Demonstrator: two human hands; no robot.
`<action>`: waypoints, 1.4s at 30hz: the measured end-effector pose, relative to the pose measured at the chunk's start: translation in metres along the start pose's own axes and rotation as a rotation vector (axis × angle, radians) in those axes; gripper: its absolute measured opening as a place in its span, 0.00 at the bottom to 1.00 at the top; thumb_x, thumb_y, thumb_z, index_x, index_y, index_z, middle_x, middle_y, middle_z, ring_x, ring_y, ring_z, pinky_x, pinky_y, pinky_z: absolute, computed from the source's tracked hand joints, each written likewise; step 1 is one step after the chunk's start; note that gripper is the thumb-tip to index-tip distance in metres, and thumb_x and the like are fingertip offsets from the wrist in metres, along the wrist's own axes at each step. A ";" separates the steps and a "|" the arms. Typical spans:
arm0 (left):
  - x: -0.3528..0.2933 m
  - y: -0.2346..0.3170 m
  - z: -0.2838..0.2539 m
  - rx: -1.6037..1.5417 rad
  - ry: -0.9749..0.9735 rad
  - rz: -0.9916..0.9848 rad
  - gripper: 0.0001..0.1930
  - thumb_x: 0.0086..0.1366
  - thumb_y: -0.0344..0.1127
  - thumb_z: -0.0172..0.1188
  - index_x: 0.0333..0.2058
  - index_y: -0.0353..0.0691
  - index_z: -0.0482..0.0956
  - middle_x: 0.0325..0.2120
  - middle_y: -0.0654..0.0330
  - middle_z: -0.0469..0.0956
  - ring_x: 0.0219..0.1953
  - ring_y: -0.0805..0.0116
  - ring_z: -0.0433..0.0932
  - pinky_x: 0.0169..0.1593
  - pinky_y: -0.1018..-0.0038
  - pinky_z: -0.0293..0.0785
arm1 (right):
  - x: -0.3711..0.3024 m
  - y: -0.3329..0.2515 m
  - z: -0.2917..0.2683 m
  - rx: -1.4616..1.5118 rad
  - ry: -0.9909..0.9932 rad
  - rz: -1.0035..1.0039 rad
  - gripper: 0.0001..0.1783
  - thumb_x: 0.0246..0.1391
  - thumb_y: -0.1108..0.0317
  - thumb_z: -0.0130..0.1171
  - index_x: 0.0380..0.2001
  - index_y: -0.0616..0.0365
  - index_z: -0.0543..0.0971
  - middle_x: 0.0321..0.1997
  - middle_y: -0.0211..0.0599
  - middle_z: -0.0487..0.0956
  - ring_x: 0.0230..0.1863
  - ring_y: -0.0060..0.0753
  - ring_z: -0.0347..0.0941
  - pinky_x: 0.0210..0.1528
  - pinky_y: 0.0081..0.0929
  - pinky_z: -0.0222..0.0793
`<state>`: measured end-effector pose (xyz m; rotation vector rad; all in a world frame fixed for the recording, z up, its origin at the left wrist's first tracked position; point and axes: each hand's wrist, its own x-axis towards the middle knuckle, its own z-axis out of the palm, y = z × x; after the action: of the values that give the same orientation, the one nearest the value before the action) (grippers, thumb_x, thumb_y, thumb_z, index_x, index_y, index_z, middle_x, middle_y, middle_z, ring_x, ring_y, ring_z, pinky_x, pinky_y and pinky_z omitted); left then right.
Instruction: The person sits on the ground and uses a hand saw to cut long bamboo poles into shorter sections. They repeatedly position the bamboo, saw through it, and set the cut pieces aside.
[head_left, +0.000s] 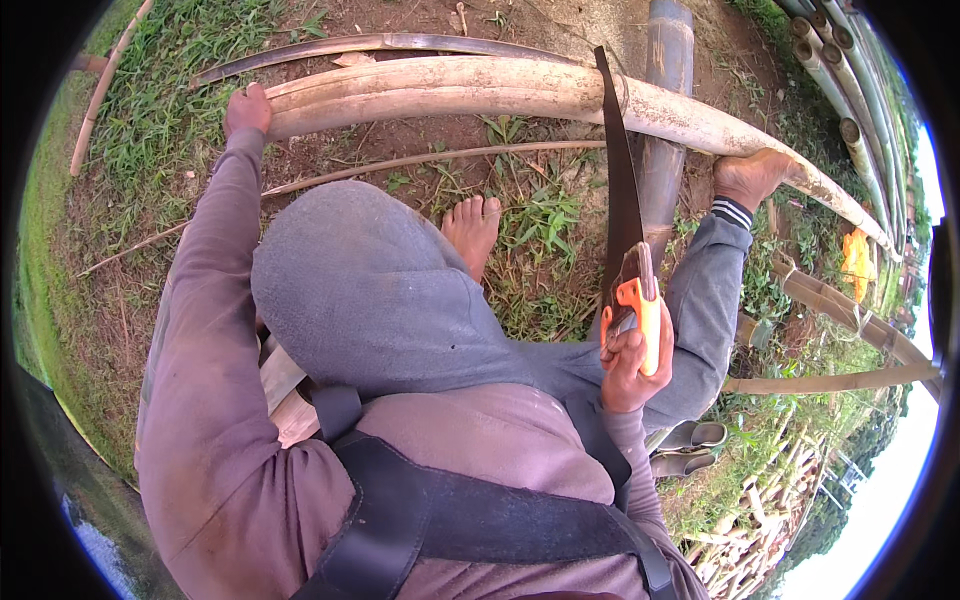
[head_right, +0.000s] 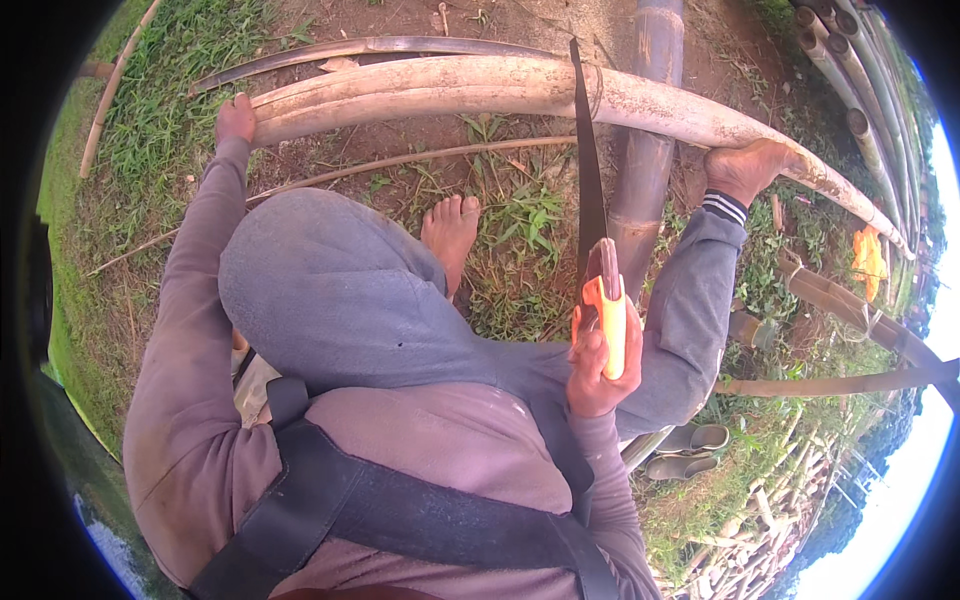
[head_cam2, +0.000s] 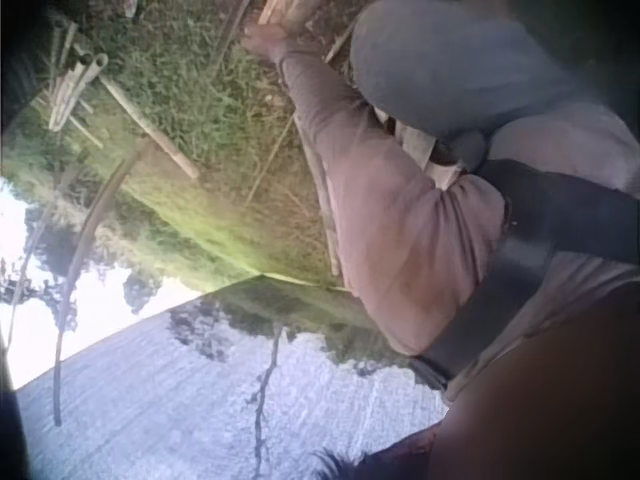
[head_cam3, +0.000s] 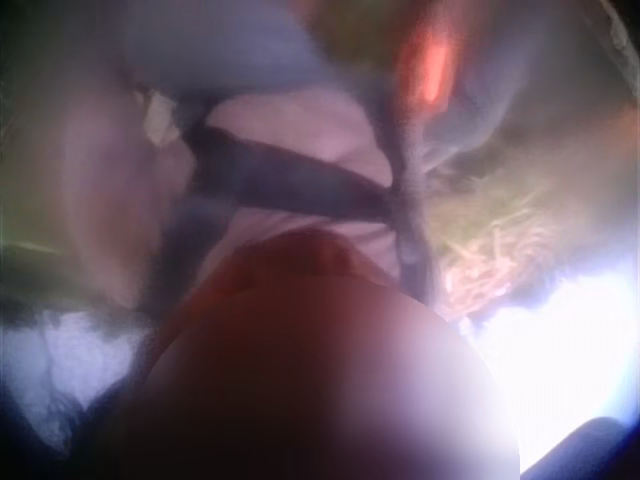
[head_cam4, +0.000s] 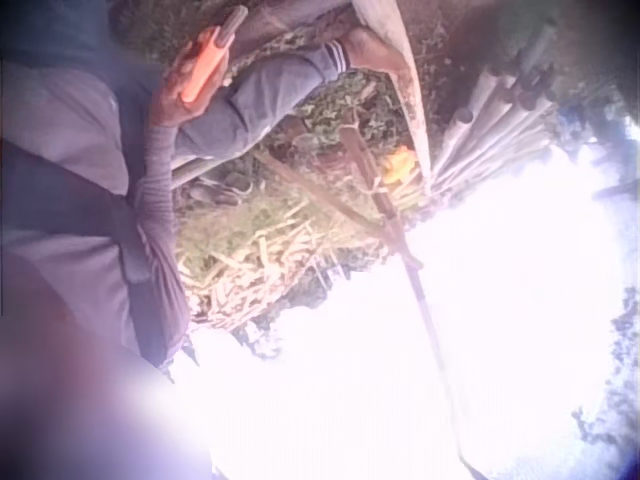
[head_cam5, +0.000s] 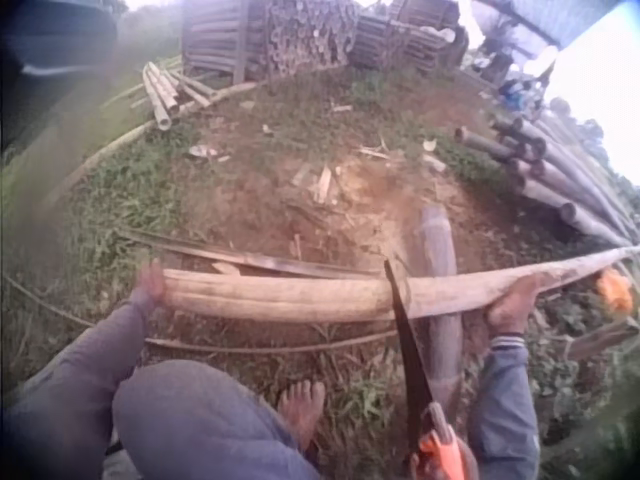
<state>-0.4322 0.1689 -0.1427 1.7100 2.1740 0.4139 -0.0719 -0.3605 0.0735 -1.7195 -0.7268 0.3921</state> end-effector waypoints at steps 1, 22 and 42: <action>0.001 0.007 -0.003 -0.021 0.013 -0.007 0.35 0.70 0.59 0.43 0.55 0.30 0.80 0.57 0.35 0.78 0.61 0.37 0.76 0.67 0.54 0.68 | 0.003 0.003 0.001 0.019 -0.004 -0.034 0.29 0.73 0.60 0.58 0.68 0.69 0.69 0.23 0.29 0.78 0.16 0.12 0.65 0.16 0.15 0.61; 0.006 -0.007 -0.004 0.009 0.076 0.042 0.33 0.72 0.57 0.42 0.54 0.33 0.81 0.57 0.35 0.78 0.60 0.34 0.76 0.66 0.51 0.68 | 0.158 0.037 0.086 -0.049 0.010 -0.031 0.23 0.70 0.68 0.62 0.63 0.68 0.75 0.50 0.41 0.84 0.37 0.18 0.79 0.36 0.17 0.77; 0.022 -0.046 0.002 -0.011 0.170 -0.007 0.31 0.71 0.55 0.42 0.54 0.36 0.81 0.57 0.38 0.79 0.60 0.35 0.77 0.65 0.51 0.69 | 0.110 0.004 0.073 0.070 -0.032 0.029 0.23 0.70 0.67 0.60 0.62 0.69 0.75 0.51 0.40 0.84 0.33 0.18 0.77 0.32 0.17 0.74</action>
<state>-0.4759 0.1801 -0.1660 1.7165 2.2897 0.5879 -0.0326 -0.2350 0.0618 -1.6628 -0.7041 0.4605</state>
